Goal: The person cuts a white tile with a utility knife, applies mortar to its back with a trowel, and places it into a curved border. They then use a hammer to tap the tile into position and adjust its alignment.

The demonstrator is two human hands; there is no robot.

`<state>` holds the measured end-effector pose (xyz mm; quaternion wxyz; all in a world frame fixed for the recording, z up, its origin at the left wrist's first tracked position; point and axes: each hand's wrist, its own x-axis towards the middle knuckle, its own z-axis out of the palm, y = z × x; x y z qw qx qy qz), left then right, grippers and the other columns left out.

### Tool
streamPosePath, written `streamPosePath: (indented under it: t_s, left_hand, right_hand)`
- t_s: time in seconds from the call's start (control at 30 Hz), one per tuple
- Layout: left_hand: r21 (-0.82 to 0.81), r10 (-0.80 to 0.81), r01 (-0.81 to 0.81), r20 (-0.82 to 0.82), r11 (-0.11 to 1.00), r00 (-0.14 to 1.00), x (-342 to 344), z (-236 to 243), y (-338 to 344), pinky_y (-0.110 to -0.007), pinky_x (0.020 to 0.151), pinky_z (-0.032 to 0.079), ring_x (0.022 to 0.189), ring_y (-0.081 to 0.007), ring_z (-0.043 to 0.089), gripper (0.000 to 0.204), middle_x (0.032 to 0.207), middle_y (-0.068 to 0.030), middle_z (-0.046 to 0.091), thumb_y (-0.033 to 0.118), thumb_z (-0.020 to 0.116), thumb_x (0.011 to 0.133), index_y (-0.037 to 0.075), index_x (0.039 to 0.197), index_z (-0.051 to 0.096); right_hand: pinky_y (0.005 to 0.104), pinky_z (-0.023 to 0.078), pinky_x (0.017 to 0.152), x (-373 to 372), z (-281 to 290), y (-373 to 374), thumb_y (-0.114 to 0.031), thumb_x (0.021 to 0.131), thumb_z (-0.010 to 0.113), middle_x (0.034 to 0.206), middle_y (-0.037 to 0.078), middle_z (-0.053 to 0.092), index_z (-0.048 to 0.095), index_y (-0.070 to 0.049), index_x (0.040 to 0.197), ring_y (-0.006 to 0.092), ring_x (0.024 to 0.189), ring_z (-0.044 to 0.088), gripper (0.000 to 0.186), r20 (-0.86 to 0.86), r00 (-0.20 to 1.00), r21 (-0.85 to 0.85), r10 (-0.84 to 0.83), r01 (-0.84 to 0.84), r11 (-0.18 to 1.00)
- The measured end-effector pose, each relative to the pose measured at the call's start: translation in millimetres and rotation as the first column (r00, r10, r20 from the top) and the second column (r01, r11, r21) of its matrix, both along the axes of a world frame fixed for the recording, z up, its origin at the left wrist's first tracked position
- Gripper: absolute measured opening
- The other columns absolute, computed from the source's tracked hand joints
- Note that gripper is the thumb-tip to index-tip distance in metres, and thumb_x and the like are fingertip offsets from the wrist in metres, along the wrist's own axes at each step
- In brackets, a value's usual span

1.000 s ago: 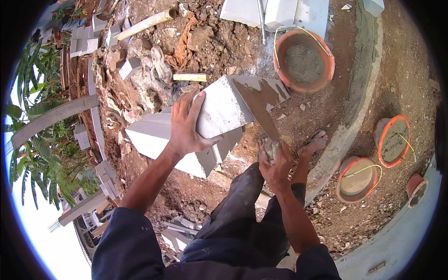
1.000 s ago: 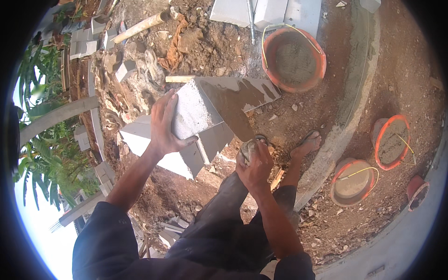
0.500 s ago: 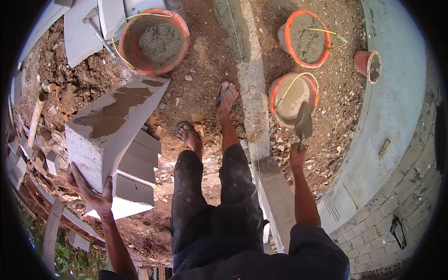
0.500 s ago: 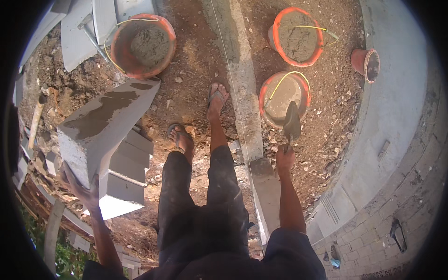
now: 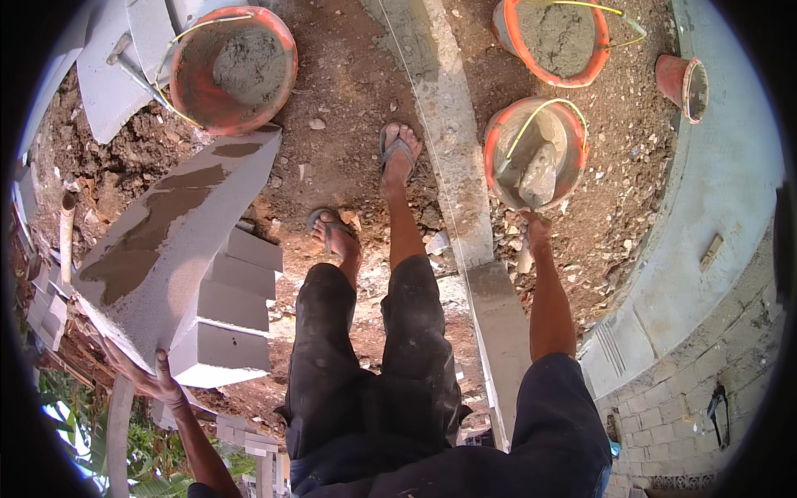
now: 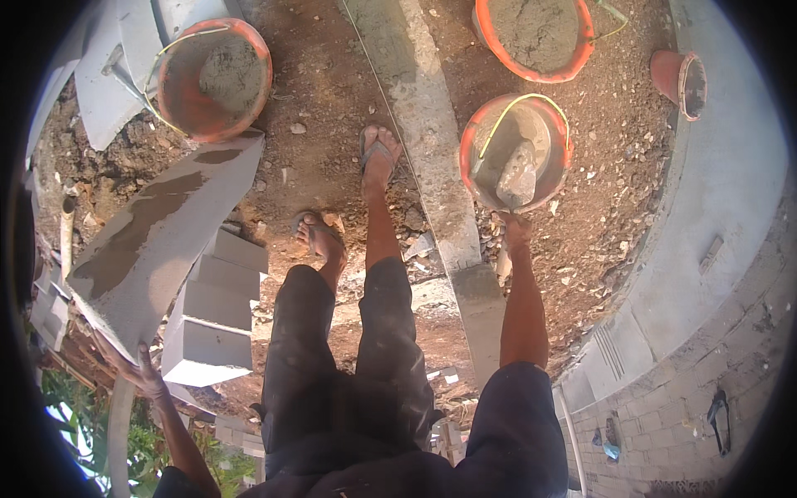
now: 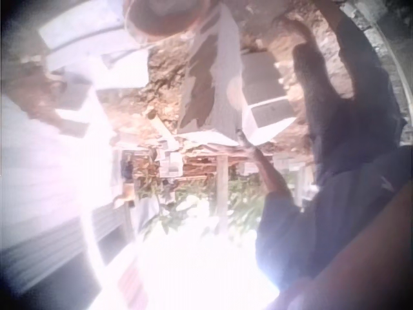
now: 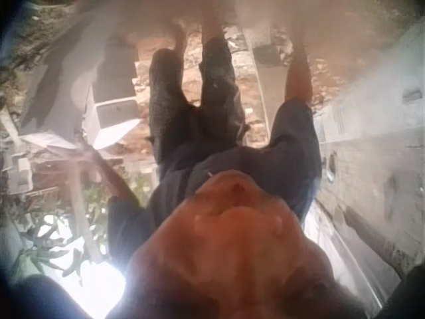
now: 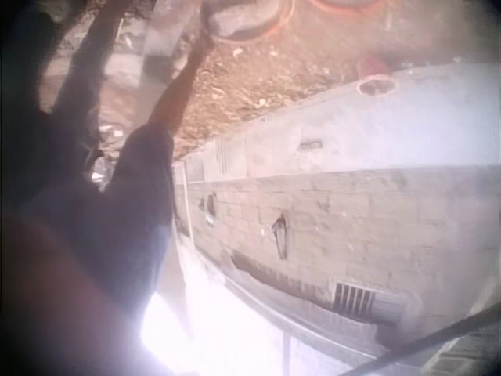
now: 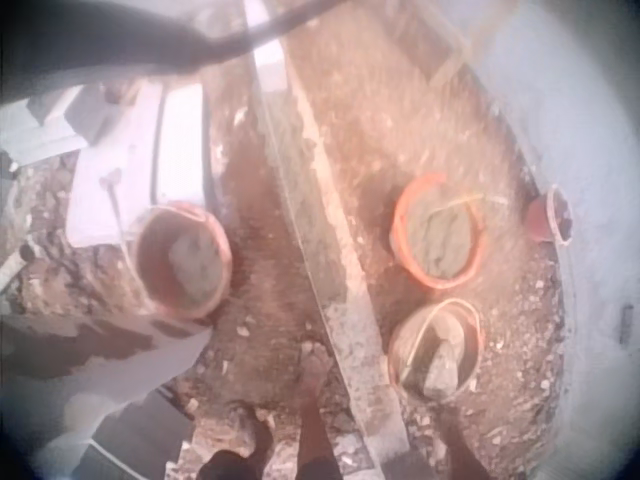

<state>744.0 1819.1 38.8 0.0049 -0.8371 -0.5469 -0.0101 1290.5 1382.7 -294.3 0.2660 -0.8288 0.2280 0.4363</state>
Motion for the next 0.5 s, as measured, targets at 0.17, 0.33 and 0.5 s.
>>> streamPosePath:
  t_s: [0.17,0.33,0.5]
  left_hand:
    - [-0.013,0.063,-0.062,0.112,0.998,0.992,-4,-8,-3,-0.059,0.117,0.014,0.145,-0.0374,0.025,0.099,0.156,-0.0176,0.029,0.068,0.061,0.081,0.008,0.152,0.03]
    - [-0.022,0.162,-0.167,0.404,0.986,0.9,-8,-32,-13,-0.059,0.116,0.019,0.143,-0.0421,0.024,0.122,0.157,-0.0258,0.02,0.069,0.07,0.074,0.006,0.156,0.006]
    - [-0.258,0.346,-0.231,0.695,0.938,0.631,0,-45,-9,-0.047,0.116,0.023,0.14,-0.0378,0.029,0.145,0.15,-0.0285,0.026,0.051,0.089,0.057,-0.009,0.151,-0.004]
  right_hand:
    - [0.0267,0.038,0.044,17,84,35,-0.023,0.078,0.071,0.06,-0.001,0.053,0.065,-0.006,0.077,0.0099,0.049,0.047,0.018,-0.012,0.981,0.093,0.194,-0.192,0.977]
    - [0.0265,0.04,0.05,34,189,135,-0.015,0.085,0.069,0.06,-0.004,0.054,0.066,-0.002,0.076,0.0059,0.055,0.048,0.016,0.093,0.663,0.236,0.743,-0.74,0.63]
    - [0.0316,0.039,0.054,2,295,306,-0.015,0.076,0.068,0.061,0.007,0.054,0.064,0.001,0.081,0.0175,0.054,0.048,0.017,0.421,0.032,0.288,0.906,-0.952,-0.1]
